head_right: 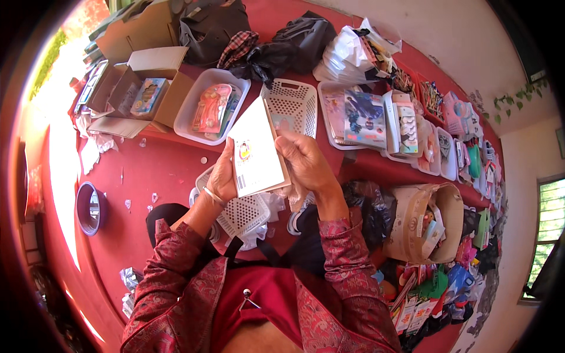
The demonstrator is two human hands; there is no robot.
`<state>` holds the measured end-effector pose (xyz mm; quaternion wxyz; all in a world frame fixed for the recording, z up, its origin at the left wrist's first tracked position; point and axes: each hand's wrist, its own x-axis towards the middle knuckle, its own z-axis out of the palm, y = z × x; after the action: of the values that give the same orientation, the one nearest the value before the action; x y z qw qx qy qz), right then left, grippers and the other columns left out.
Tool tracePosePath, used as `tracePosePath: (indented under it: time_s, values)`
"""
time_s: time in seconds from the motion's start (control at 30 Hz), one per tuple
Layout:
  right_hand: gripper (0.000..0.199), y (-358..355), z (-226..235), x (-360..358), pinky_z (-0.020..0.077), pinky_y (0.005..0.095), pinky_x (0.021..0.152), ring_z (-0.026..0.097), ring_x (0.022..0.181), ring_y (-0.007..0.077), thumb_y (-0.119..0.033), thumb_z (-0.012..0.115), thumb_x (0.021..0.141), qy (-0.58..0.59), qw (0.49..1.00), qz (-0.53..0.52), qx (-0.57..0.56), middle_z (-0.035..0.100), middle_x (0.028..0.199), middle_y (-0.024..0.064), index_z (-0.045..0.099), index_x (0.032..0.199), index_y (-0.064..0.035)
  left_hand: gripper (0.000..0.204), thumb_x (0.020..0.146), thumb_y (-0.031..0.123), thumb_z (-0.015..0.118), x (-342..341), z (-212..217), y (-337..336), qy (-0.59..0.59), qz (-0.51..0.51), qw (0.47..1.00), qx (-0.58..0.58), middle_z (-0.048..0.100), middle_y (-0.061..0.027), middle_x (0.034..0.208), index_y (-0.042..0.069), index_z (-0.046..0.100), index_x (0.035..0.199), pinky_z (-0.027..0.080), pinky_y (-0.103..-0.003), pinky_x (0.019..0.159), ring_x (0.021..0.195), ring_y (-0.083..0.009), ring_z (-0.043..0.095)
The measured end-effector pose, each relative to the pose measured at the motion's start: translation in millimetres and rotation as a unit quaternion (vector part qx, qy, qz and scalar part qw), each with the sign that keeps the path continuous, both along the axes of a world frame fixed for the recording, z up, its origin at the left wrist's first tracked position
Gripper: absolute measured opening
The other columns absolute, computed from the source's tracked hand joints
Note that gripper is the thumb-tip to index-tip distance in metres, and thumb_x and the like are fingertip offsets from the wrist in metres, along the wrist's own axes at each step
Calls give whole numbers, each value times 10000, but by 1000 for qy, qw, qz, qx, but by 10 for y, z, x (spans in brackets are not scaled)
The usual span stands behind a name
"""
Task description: The person sits on a red floor surrounded by boxes and plastic baskets, picking up small books and booklets one by one. They wipe the covers with a white cloth, flip through the pages, and place the items into a white basket.
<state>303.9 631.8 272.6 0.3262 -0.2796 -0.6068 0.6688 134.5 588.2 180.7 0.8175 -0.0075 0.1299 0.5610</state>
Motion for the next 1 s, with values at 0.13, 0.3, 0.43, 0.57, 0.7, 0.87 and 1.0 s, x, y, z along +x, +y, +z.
tracePosePath:
  time_s: [0.13,0.3,0.43,0.57,0.7,0.87,1.0]
  values:
    - [313,-78,106,-64,426,213,660,505,756,60,-254,437,937,-63,994,-26,83,590,816,21,562,962,32,602,899,525,302,-7,37,-3,-8,-11,1000,-11,539,-128,1186,58,410,1263,438,-456,911,1029,-273,567]
    - [261,-115,200,-23,433,232,656,515,738,72,-167,418,904,-104,988,-22,113,592,807,37,560,973,41,611,891,537,312,8,19,-25,-41,-31,999,-10,540,-121,1188,59,430,1253,442,-452,906,1016,-277,572]
    - [253,-184,248,-43,429,230,650,513,729,74,-137,410,876,-73,994,-50,66,581,799,33,558,966,47,630,873,529,380,41,15,-31,-31,-8,999,13,524,-124,1212,44,391,1275,437,-426,912,1067,-261,545]
    - [252,-113,136,23,436,229,666,528,764,77,-130,419,873,-58,997,-39,38,596,832,43,561,987,45,636,866,523,402,10,8,-31,-48,-12,998,46,512,-126,1224,35,383,1275,438,-423,912,1075,-261,539]
    - [239,20,85,119,436,227,636,522,719,66,-132,436,878,-91,993,-44,66,595,754,26,578,928,53,520,863,385,509,-22,-34,-57,-4,23,999,30,544,-149,1159,12,422,1215,464,-431,882,1033,-266,562]
    - [266,149,64,283,449,259,575,543,627,80,-180,447,893,-154,977,-39,141,605,718,47,585,881,47,327,845,126,581,-44,101,-32,115,74,990,35,580,-154,1066,-11,469,1121,520,-413,797,929,-257,605]
    - [286,244,231,342,463,297,534,531,506,131,-266,503,892,-176,862,-413,234,568,629,62,573,888,12,278,858,103,556,-30,150,-9,184,100,978,8,593,-128,1015,14,484,1111,531,-409,758,889,-245,610]
